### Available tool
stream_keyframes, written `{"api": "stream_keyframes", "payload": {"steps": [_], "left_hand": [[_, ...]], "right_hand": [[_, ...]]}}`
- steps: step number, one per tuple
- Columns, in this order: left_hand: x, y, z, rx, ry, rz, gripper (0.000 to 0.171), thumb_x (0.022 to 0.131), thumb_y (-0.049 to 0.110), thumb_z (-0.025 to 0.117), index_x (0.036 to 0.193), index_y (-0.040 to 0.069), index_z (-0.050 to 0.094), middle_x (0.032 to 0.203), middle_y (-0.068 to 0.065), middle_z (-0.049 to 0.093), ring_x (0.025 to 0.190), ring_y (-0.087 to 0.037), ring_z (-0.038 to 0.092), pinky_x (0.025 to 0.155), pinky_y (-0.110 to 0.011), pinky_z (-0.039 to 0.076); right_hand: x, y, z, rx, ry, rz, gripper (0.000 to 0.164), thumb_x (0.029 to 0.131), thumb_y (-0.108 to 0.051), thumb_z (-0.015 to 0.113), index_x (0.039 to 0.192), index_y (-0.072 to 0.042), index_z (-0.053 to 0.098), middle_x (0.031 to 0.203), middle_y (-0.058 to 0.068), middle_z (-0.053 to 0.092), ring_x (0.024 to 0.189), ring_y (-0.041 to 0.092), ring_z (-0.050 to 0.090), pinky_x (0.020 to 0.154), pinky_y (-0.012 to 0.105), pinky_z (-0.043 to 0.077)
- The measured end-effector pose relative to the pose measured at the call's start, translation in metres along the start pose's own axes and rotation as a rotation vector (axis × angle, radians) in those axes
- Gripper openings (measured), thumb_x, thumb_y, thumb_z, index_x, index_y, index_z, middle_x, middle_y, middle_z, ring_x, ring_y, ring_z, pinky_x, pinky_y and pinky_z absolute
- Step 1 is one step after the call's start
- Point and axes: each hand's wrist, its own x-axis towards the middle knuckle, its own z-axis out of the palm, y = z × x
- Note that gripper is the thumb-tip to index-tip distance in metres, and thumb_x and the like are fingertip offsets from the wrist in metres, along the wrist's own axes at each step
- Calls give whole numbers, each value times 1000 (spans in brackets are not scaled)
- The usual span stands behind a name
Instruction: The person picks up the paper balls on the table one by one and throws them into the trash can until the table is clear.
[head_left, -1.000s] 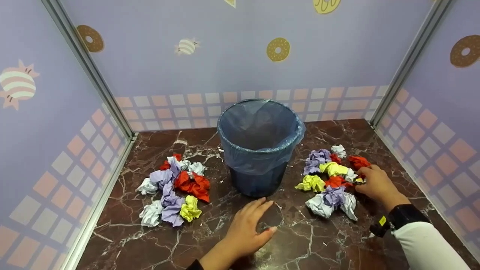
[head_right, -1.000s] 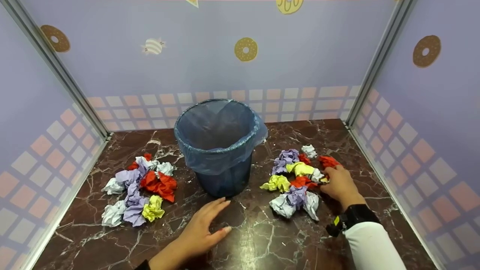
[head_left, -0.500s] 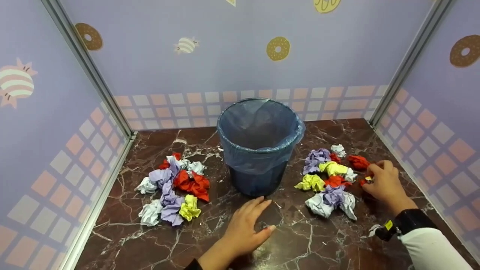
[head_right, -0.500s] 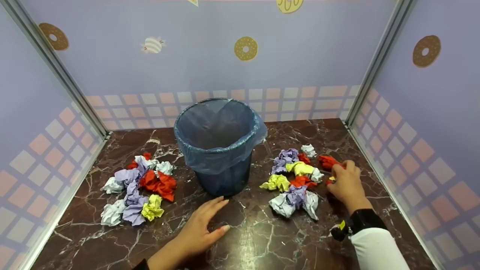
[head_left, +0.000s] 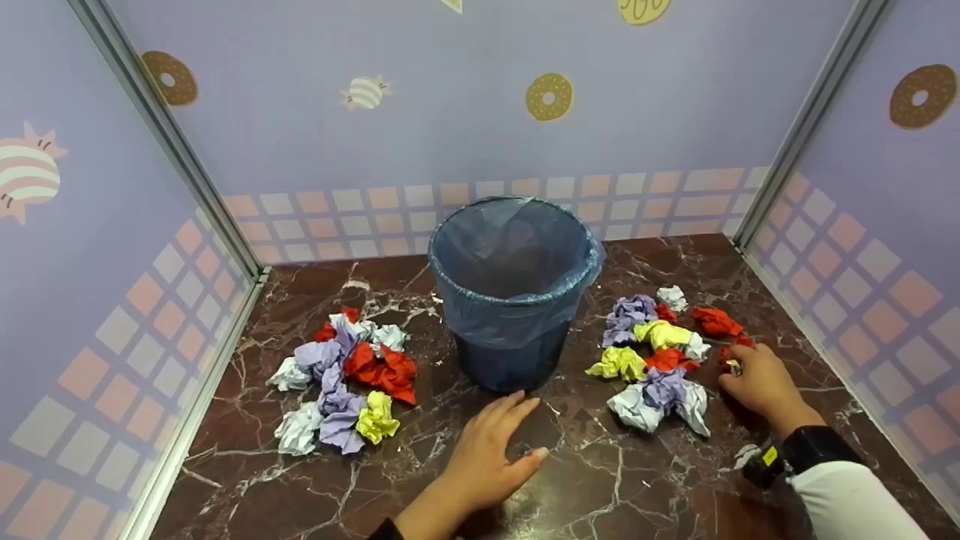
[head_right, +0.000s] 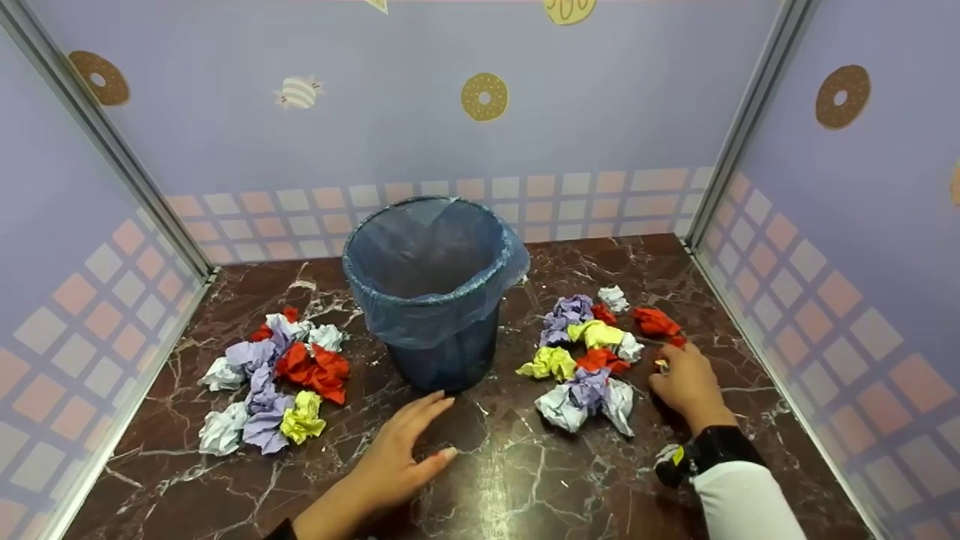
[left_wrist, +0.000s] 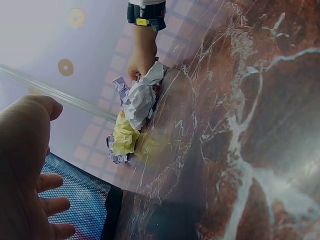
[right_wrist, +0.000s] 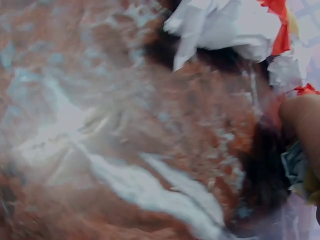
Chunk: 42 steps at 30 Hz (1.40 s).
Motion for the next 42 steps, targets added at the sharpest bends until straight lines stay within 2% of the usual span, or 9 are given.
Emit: {"api": "stream_keyframes", "payload": {"steps": [3,7,14,20,24,28,34,42], "left_hand": [[1,0,-1,6,-1,1,67,91,51,68,152,32,50,157,-4,51,142,-29,51,111,-58,46],[2,0,-1,12,-1,8,67,91,51,68,152,32,50,157,-4,51,142,-29,51,110,-58,47],[1,-1,-1,6,-17,-12,67,91,51,68,152,33,50,158,-3,51,143,-28,50,111,-59,45],[2,-5,-5,9,0,-2,65,91,51,67,151,31,51,156,-5,53,142,-30,51,110,-60,46],[2,-8,-7,2,5,-8,64,91,50,67,151,31,52,156,-6,53,142,-31,51,109,-61,46],[0,-10,-9,-3,1,-19,65,92,50,67,151,30,51,156,-6,52,143,-31,50,110,-62,45],[-6,-14,-9,7,20,-31,69,92,50,67,154,29,47,156,-7,52,143,-33,50,111,-62,44],[-9,-16,-14,-13,43,-43,67,92,50,68,153,29,50,156,-6,53,142,-31,51,111,-61,45]], "right_hand": [[-1,1,5,26,-1,51,22,82,-14,70,96,1,63,93,26,59,79,40,57,70,54,46],[-3,3,9,28,17,116,22,85,-16,67,98,2,62,92,26,59,80,41,57,69,54,45],[-9,-1,16,19,117,179,23,83,-15,64,97,4,63,95,34,62,86,55,59,72,65,46],[-4,-1,17,6,153,199,11,81,-13,61,78,-4,55,82,25,61,75,48,59,58,53,40],[1,-3,19,11,142,214,11,83,-14,60,83,-4,56,86,26,63,77,48,61,57,51,40],[2,-4,22,16,140,241,12,83,-14,59,82,-4,53,81,22,60,71,41,57,56,45,37],[1,-5,26,50,187,279,14,81,-14,61,76,-7,50,75,17,55,66,35,53,56,39,33],[-6,-4,22,98,236,272,11,79,-12,64,77,-5,56,80,19,60,71,36,55,60,38,37]]}}
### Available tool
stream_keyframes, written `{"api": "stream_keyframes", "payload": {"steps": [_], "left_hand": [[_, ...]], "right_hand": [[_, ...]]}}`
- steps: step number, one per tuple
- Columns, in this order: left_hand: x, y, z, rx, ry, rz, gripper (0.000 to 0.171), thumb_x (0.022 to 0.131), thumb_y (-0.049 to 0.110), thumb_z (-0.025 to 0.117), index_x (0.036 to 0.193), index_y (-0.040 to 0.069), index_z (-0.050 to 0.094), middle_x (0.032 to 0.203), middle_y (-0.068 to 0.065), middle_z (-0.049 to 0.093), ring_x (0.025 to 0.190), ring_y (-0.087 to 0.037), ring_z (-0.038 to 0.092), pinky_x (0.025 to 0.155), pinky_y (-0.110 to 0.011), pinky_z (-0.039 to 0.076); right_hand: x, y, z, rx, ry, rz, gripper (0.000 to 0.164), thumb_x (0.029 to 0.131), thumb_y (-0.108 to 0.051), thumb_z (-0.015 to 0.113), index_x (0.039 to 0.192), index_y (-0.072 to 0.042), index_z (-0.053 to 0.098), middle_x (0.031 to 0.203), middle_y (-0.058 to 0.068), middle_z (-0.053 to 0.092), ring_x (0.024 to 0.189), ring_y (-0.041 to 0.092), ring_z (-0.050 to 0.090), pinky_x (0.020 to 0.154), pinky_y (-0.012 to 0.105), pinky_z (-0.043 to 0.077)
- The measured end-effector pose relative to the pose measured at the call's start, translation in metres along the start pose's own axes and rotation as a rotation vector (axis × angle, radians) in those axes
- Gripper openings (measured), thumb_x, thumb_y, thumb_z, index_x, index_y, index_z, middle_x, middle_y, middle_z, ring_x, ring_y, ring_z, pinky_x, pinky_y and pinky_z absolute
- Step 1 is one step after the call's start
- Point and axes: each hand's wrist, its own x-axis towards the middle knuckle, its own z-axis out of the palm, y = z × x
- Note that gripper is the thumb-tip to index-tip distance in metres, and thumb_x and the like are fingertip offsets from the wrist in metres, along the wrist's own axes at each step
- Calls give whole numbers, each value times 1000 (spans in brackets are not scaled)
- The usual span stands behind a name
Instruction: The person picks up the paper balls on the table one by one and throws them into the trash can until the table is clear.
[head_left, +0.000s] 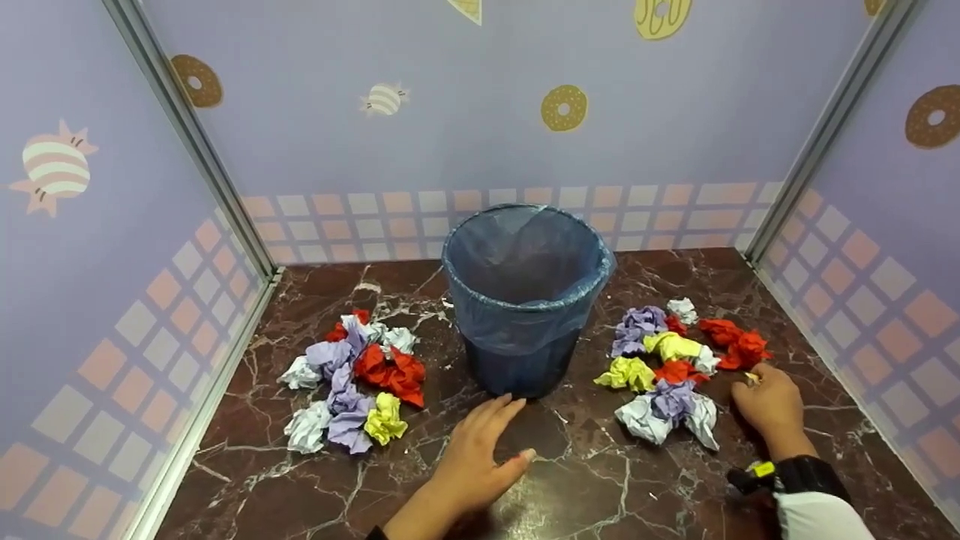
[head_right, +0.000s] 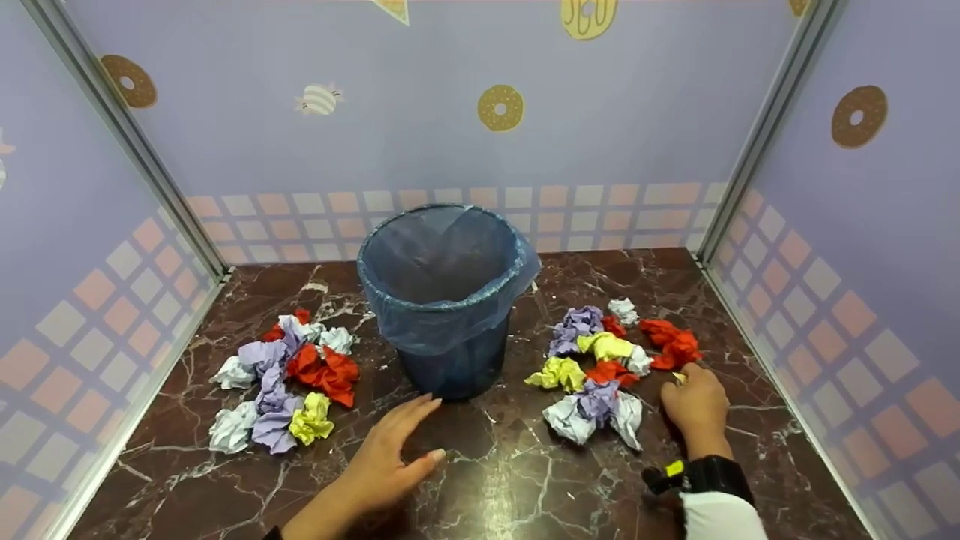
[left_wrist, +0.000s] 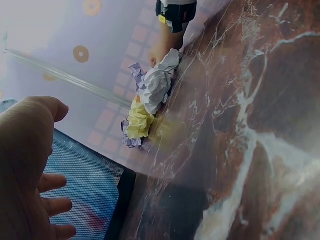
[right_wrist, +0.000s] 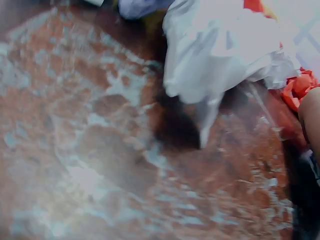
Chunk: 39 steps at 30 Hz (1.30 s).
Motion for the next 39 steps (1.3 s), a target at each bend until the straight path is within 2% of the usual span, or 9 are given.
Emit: {"api": "stream_keyframes", "payload": {"steps": [4,8,13,17,19,24,28,34,39], "left_hand": [[1,1,-6,0,28,14,67,91,49,69,153,31,49,154,-7,54,141,-31,52,110,-61,46],[4,5,-14,13,82,51,68,90,47,71,152,29,50,152,-8,56,141,-29,53,110,-58,47],[11,12,-23,14,84,68,69,91,48,70,153,27,49,154,-9,54,142,-29,51,113,-58,45],[16,14,-33,14,62,59,72,93,50,67,156,27,44,158,-9,50,145,-31,48,115,-61,42],[17,13,-39,20,61,51,72,93,51,66,157,27,42,159,-8,49,145,-31,48,115,-61,41],[18,8,-49,38,78,17,73,93,52,66,158,30,40,161,-5,47,147,-30,46,117,-60,40],[20,4,-58,43,85,-35,74,94,52,65,159,30,38,164,-4,42,148,-31,44,119,-61,37],[20,-11,-75,45,143,-89,75,93,49,69,159,27,39,163,-5,43,148,-34,44,119,-62,36],[17,-26,-86,59,233,-101,75,91,44,73,157,30,43,159,-10,48,144,-34,48,116,-61,41]], "right_hand": [[1,2,-12,39,5,12,9,78,-12,66,76,-6,59,78,17,62,71,33,55,61,36,38],[13,-5,-30,103,-67,70,14,83,-15,67,80,-6,56,77,12,60,69,27,53,58,33,40],[38,-32,-67,190,-187,106,18,89,-18,65,92,-6,52,83,9,56,66,18,53,53,31,49],[60,-66,-100,226,-282,77,24,93,-21,62,106,-4,50,94,13,56,67,17,58,54,32,55],[72,-85,-115,235,-315,49,26,94,-21,61,110,-4,50,97,13,56,69,18,59,55,33,56],[100,-134,-143,201,-342,-63,21,93,-17,64,99,-5,47,90,7,52,72,20,56,58,31,55],[117,-170,-161,123,-323,-166,21,91,-17,64,93,-7,47,87,6,51,74,20,52,60,31,50],[135,-228,-178,57,-276,-271,19,88,-18,65,88,-9,48,81,5,51,71,21,50,57,32,46],[144,-274,-177,24,-239,-374,17,84,-18,67,86,-10,52,80,5,53,74,23,49,60,35,42]]}}
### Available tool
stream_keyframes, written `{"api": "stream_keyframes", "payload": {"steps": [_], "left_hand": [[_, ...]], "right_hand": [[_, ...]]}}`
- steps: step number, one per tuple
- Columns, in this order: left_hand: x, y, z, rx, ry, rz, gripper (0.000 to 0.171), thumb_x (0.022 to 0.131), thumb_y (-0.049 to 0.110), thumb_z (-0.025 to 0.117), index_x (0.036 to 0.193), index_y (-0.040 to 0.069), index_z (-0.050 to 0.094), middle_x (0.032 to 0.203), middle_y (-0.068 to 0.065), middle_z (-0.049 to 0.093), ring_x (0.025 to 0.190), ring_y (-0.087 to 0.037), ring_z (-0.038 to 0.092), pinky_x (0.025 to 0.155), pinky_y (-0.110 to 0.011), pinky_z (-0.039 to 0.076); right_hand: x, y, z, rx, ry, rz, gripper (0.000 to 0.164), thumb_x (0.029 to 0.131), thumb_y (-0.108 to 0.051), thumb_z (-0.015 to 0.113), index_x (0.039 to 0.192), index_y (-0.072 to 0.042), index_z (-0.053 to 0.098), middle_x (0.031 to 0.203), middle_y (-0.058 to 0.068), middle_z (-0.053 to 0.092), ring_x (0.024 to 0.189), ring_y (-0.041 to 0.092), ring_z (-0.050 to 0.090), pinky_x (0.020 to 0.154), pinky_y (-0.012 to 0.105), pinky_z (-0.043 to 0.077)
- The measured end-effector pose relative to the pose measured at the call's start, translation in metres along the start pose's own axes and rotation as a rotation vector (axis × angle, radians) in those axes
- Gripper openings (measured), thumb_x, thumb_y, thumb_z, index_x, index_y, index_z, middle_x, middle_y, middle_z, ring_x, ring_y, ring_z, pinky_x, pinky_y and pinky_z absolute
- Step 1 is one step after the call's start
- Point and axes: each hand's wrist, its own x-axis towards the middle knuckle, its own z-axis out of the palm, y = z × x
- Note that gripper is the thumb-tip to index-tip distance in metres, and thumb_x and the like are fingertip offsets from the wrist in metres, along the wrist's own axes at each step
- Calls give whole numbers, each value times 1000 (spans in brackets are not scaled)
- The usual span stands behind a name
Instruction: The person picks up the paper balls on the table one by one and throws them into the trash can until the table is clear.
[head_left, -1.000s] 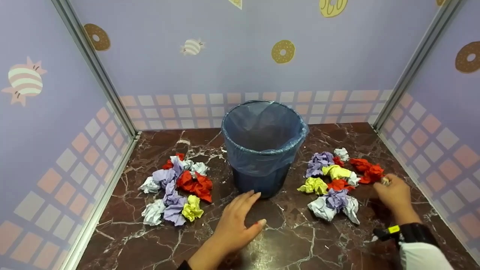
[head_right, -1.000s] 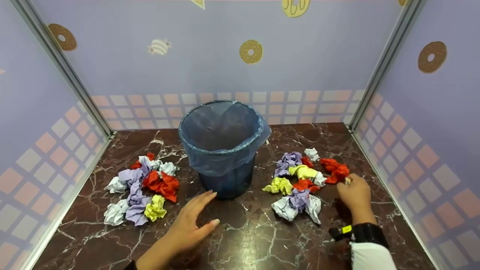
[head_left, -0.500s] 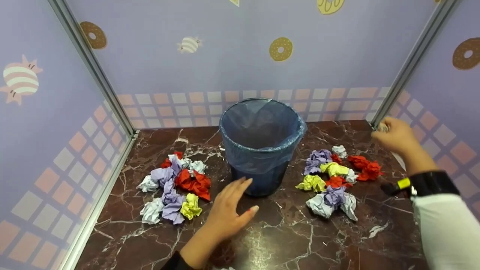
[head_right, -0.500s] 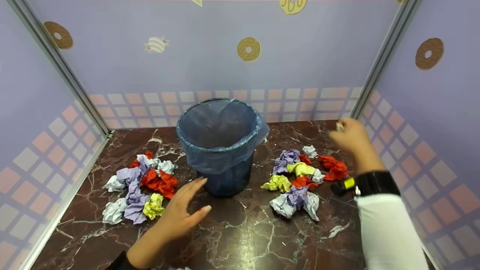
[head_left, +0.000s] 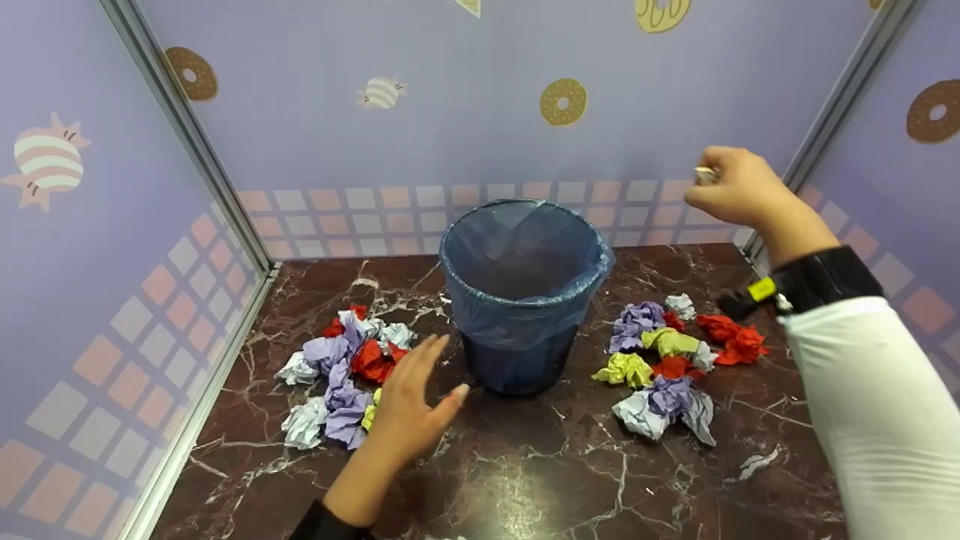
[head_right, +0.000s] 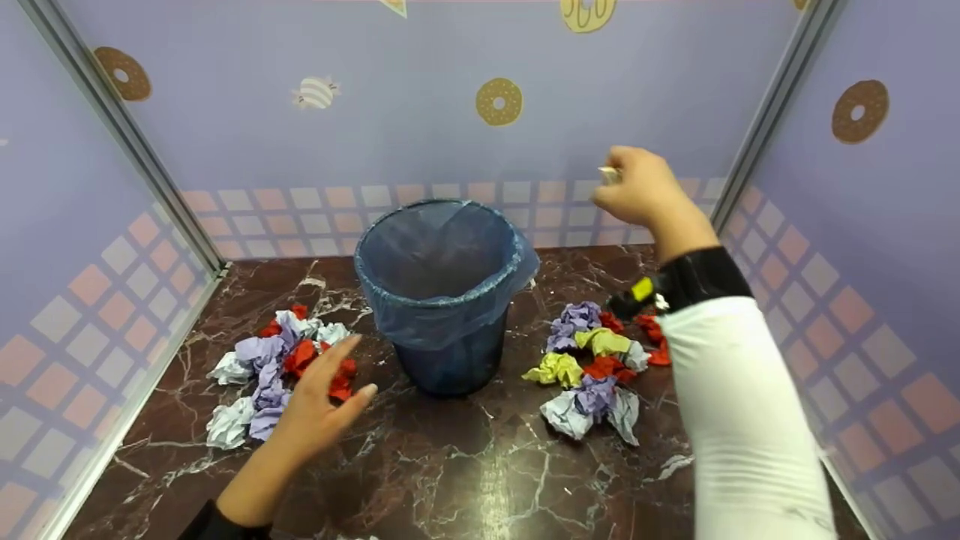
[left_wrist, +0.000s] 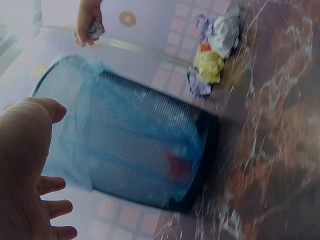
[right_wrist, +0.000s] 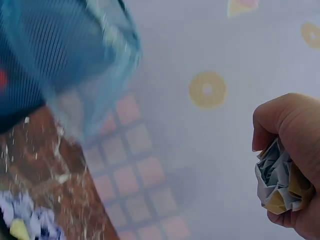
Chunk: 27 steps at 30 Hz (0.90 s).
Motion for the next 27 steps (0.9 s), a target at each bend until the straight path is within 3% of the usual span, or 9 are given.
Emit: {"api": "stream_keyframes", "payload": {"steps": [4,8,14,17,22,27], "left_hand": [[-1,-14,-5,-1,73,25,74,89,40,76,154,24,48,154,-14,53,140,-36,52,114,-60,44],[-3,-24,-9,-5,105,29,72,88,39,77,153,18,50,152,-15,56,140,-37,53,114,-59,43],[-9,-38,-16,17,103,-52,73,88,39,77,153,19,50,154,-16,53,143,-38,50,115,-63,40],[-13,-45,-19,19,102,-99,73,88,38,77,153,20,50,155,-14,53,143,-38,49,116,-63,39],[-21,-54,-25,5,86,-160,74,89,39,77,155,23,47,158,-9,50,145,-37,47,117,-63,38],[-30,-61,-29,-11,88,-198,73,90,39,76,155,22,47,158,-10,50,145,-36,47,118,-62,37]], "right_hand": [[15,-36,10,2,-34,-65,18,84,-18,68,91,-9,55,86,7,58,78,24,52,64,35,45],[28,-73,26,14,-95,-127,20,84,-17,68,97,-7,58,92,9,60,82,25,56,68,35,50],[40,-125,57,8,-170,-229,25,82,-14,67,104,-4,60,92,8,61,85,25,56,74,36,50],[42,-147,75,2,-206,-305,22,78,-12,65,99,-5,60,88,5,58,82,23,54,72,36,47],[41,-172,98,-41,-230,-432,21,73,-12,69,92,-7,60,90,7,55,84,24,49,75,37,43],[37,-184,114,-67,-298,-454,29,71,-17,76,96,-9,62,99,9,56,91,25,49,81,39,45]]}}
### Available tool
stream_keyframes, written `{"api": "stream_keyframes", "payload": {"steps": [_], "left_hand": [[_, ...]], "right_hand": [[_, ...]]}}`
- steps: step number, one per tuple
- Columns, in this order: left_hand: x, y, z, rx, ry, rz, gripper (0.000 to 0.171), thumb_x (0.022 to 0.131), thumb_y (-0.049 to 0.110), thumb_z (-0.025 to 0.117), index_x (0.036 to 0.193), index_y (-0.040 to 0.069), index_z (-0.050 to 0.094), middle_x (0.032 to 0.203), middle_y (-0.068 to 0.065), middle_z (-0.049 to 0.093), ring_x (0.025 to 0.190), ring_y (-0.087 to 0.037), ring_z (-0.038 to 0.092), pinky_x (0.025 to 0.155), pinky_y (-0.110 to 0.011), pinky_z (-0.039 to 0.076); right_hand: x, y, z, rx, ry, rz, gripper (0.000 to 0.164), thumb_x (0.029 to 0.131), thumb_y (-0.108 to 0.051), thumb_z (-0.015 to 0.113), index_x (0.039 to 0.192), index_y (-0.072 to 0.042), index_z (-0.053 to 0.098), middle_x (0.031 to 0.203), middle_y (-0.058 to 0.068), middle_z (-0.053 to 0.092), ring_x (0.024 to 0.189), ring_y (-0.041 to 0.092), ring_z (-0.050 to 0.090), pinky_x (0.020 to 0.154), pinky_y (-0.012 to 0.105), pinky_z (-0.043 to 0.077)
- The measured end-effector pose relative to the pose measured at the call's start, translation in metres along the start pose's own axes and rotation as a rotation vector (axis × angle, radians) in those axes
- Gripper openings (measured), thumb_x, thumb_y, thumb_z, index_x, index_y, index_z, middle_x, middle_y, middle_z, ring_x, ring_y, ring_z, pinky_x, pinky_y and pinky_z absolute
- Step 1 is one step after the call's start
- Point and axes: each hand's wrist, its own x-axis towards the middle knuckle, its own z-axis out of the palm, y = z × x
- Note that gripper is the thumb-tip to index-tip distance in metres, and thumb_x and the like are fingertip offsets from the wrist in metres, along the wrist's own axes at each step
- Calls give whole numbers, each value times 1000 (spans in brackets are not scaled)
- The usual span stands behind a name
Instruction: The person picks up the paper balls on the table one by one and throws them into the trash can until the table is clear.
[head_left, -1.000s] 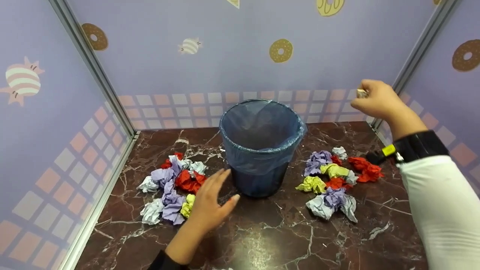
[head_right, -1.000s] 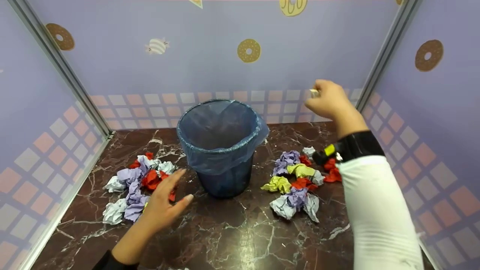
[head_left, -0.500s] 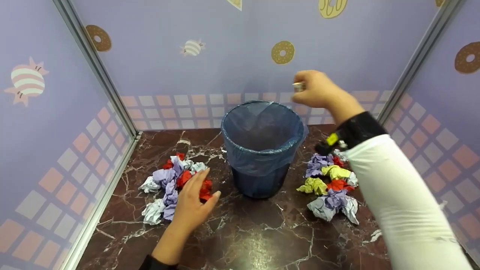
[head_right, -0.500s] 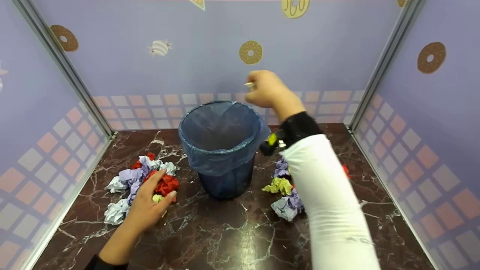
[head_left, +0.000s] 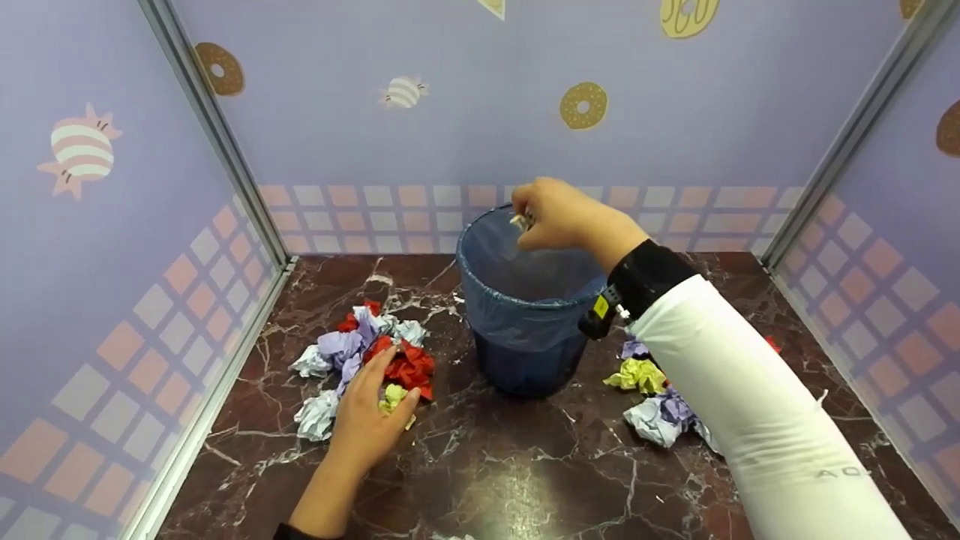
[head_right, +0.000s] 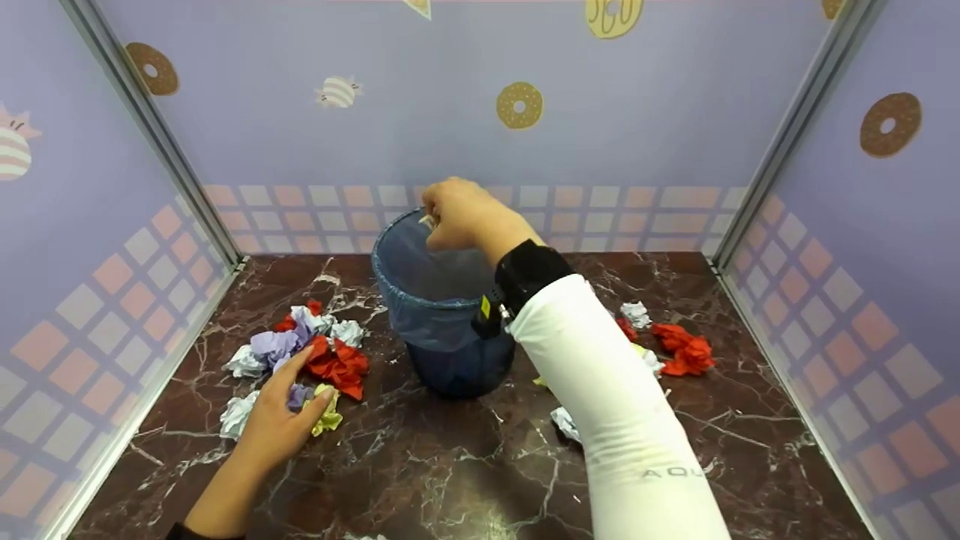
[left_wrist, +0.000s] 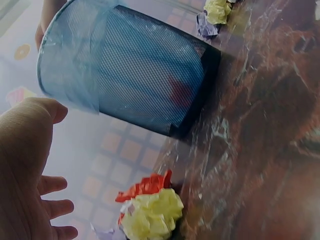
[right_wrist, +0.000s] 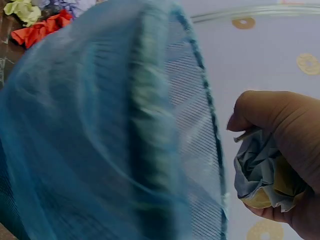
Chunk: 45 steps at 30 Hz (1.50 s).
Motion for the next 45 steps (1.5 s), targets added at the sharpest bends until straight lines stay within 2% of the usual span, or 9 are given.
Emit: {"api": "stream_keyframes", "payload": {"steps": [5,12,20,25,32,35,38,40,45], "left_hand": [[-4,-7,-2,-3,9,-30,72,90,37,77,154,21,48,157,-12,51,144,-37,47,118,-62,37],[-6,-13,-2,7,-2,-56,73,90,37,76,155,21,47,158,-12,50,145,-37,46,119,-63,36],[-4,-13,-3,16,-15,-72,73,90,37,77,155,22,47,158,-11,49,146,-37,45,118,-64,36],[2,-12,-5,36,-31,-61,73,91,39,75,156,22,46,159,-10,48,146,-36,45,119,-64,35],[18,-12,-8,90,-27,-3,72,92,42,73,155,19,47,158,-13,50,145,-37,47,118,-62,37],[22,-13,-9,92,-32,-6,72,93,43,72,156,19,46,159,-14,48,146,-37,45,119,-63,35],[24,-13,-10,96,-39,-14,72,93,43,72,156,20,45,159,-13,48,146,-38,45,119,-63,35],[24,-14,-10,103,-40,-16,72,93,43,72,156,21,45,159,-12,48,146,-37,46,119,-63,35],[25,-13,-12,123,-44,-15,73,93,44,71,156,21,44,160,-12,47,146,-38,46,119,-64,35]], "right_hand": [[3,-3,9,-4,-35,-14,33,71,-19,79,98,-10,63,100,9,55,95,26,50,83,39,45],[5,-4,14,-12,-60,-7,32,76,-20,79,102,-9,64,100,8,56,95,26,50,86,40,45],[6,-3,20,7,-44,-23,30,77,-19,79,99,-7,63,103,10,59,96,26,52,88,41,47],[8,0,21,8,-29,-33,31,77,-20,81,100,-7,63,104,10,59,97,27,54,89,42,49],[9,2,19,0,-21,-48,32,77,-22,82,100,-7,64,102,10,63,96,28,55,89,42,48],[10,2,19,3,-15,-46,35,78,-24,84,102,-7,65,104,11,64,99,29,56,92,43,48],[11,1,19,24,-28,-30,42,78,-29,85,109,-8,64,115,12,63,107,30,57,98,45,49],[10,0,18,31,-46,-16,53,80,-36,85,122,-11,63,131,13,59,122,32,55,106,48,47],[9,1,11,-7,-100,15,83,84,-56,77,154,-26,44,166,13,30,154,40,28,123,63,29]]}}
